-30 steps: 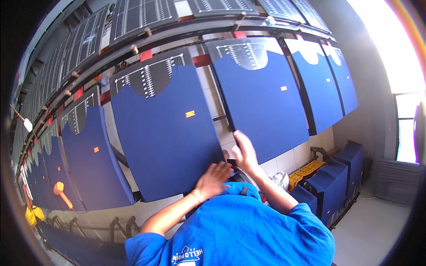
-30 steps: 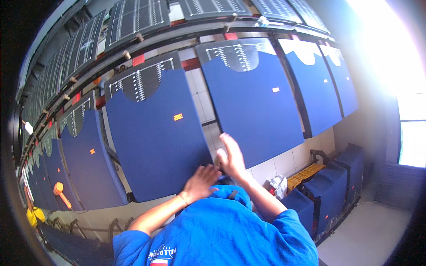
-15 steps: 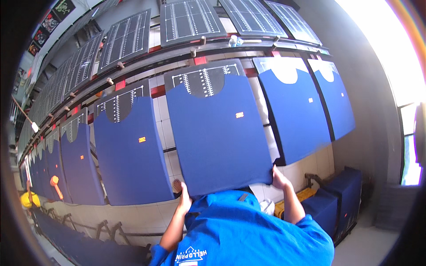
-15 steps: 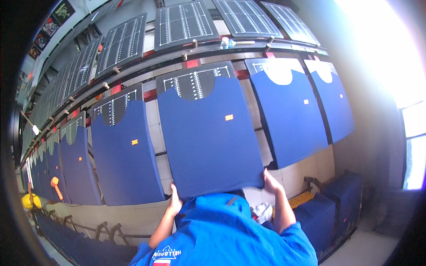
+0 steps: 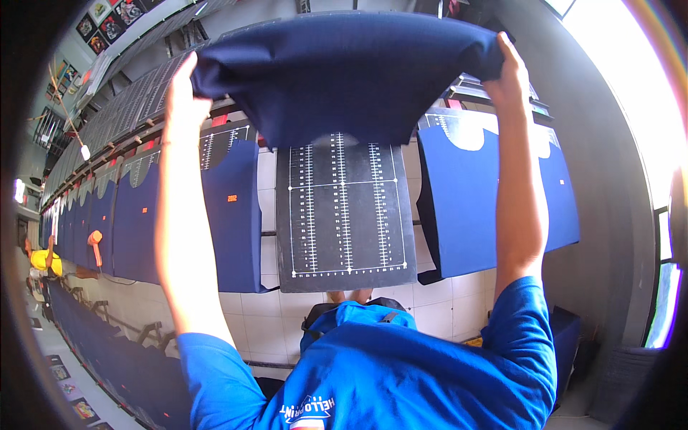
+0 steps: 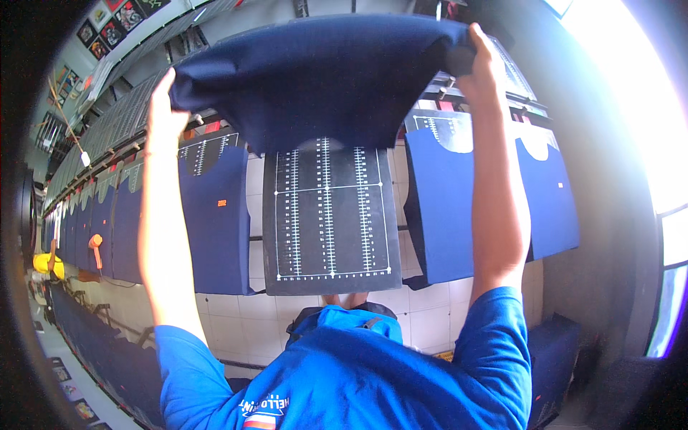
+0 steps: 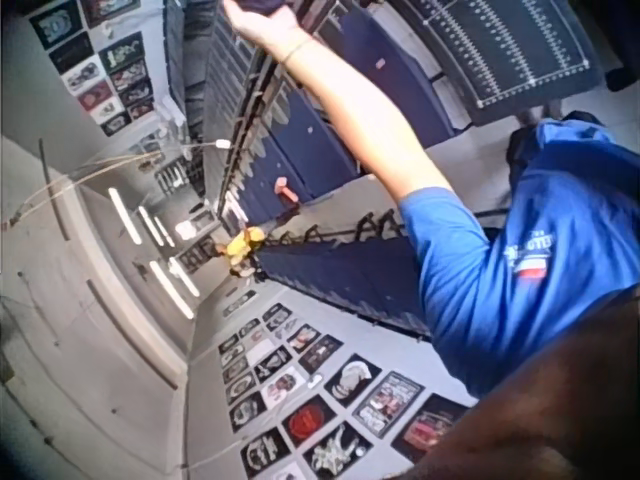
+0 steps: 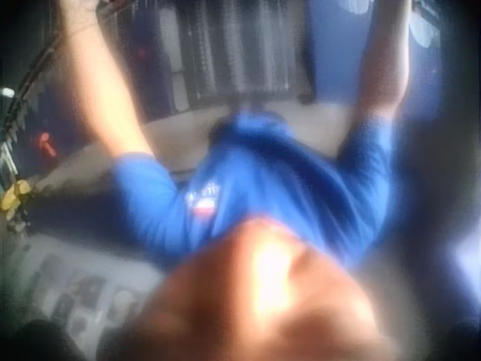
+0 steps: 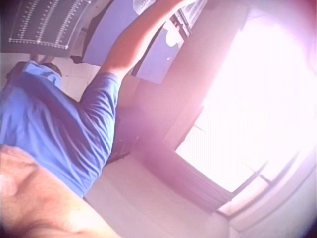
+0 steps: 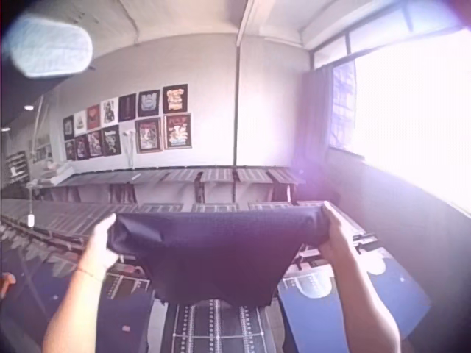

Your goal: The person places navy blue shirts onto printing boards, smooths them by hand, and uses a heat gun to dry the printed designs.

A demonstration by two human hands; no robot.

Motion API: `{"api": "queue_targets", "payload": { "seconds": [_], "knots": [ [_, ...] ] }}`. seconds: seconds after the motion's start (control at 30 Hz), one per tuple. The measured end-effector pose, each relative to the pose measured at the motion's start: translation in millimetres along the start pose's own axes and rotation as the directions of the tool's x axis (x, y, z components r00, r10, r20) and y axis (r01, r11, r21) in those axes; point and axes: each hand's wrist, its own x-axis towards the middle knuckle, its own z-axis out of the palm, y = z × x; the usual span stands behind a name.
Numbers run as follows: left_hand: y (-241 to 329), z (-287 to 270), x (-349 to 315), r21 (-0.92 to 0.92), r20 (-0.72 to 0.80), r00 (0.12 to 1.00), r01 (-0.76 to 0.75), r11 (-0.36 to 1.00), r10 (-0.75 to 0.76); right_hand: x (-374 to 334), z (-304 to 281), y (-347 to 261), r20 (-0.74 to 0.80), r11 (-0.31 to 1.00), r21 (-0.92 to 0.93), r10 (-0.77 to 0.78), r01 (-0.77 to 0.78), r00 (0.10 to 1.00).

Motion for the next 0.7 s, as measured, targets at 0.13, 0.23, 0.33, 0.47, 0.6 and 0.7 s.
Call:
{"api": "queue_targets", "payload": {
  "seconds": [0.13, 0.23, 0.33, 0.47, 0.6, 0.7],
  "knots": [
    [40, 7, -13, 0.156, 0.145, 0.989, -0.023, 0.987, 0.0, -46, 18, -54, 0.028, 0.995, -0.08, -0.05, 0.052, 0.998],
    [34, 9, -97, 0.253, 0.075, 0.995, 0.05, 0.966, -0.071, -110, -21, -55, -0.004, 0.962, -0.268, 0.061, -0.06, 0.998],
    [2, -26, -159, 0.666, -0.227, 0.967, 0.065, 0.743, 0.119, -179, -68, -21, -0.122, 0.904, -0.377, 0.166, -0.201, 0.979],
    [-53, -92, -218, 0.728, -0.137, 0.987, 0.161, 0.666, -0.088, -255, -142, 37, -0.183, 0.783, -0.42, 0.421, -0.458, 0.888],
    [-137, -193, -264, 0.826, -0.112, 0.975, 0.199, 0.527, -0.192, -322, -218, 110, -0.321, 0.726, -0.343, 0.505, -0.596, 0.801],
    [-182, -242, -306, 0.842, -0.211, 0.945, 0.305, 0.444, -0.248, -372, -278, 151, -0.452, 0.632, -0.361, 0.525, -0.686, 0.722]
  ]
}}
